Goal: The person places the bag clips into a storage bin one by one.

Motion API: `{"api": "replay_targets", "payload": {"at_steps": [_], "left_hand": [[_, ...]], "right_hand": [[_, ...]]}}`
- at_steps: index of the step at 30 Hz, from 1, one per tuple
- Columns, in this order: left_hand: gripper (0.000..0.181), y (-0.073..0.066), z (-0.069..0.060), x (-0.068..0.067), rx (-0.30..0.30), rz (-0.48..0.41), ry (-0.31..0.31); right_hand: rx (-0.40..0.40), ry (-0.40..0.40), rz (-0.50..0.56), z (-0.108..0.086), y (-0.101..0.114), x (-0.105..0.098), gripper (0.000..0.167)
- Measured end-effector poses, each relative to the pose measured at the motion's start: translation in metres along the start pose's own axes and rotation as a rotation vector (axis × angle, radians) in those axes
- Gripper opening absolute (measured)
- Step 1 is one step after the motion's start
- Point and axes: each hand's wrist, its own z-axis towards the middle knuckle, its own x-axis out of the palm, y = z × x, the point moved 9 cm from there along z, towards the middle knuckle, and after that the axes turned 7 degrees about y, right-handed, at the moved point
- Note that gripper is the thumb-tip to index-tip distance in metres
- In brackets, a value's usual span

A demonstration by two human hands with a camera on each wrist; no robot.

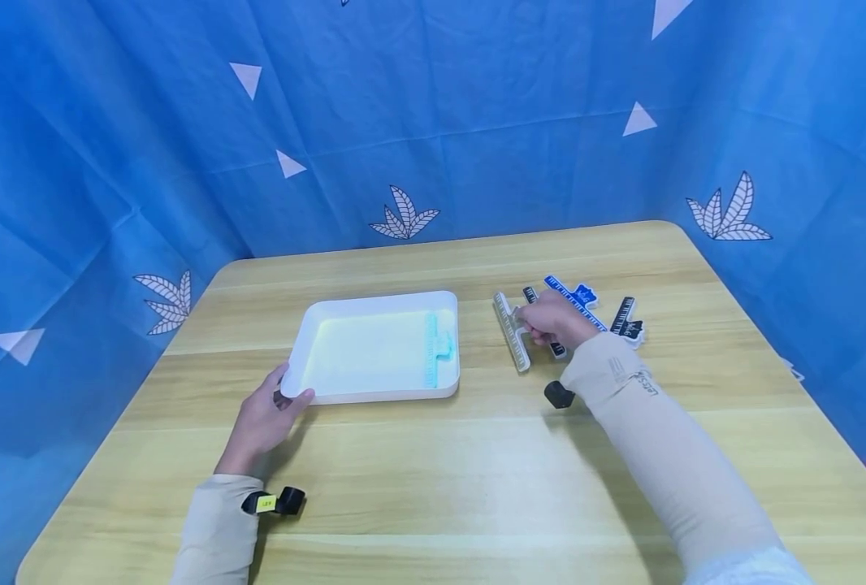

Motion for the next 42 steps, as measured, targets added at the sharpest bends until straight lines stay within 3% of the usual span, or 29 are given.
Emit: {"api": "replay_targets", "payload": {"at_steps": [30, 42], "left_hand": [[0.074, -0.001, -0.001, -0.001, -0.019, 0.008, 0.002], [0.075, -0.001, -0.001, -0.001, -0.036, 0.008, 0.006]], "right_hand": [[-0.042, 0.017, 0.020, -0.004, 0.009, 0.005, 0.035], [-0.054, 0.025, 0.064, -0.002, 0.011, 0.007, 0.030]]}}
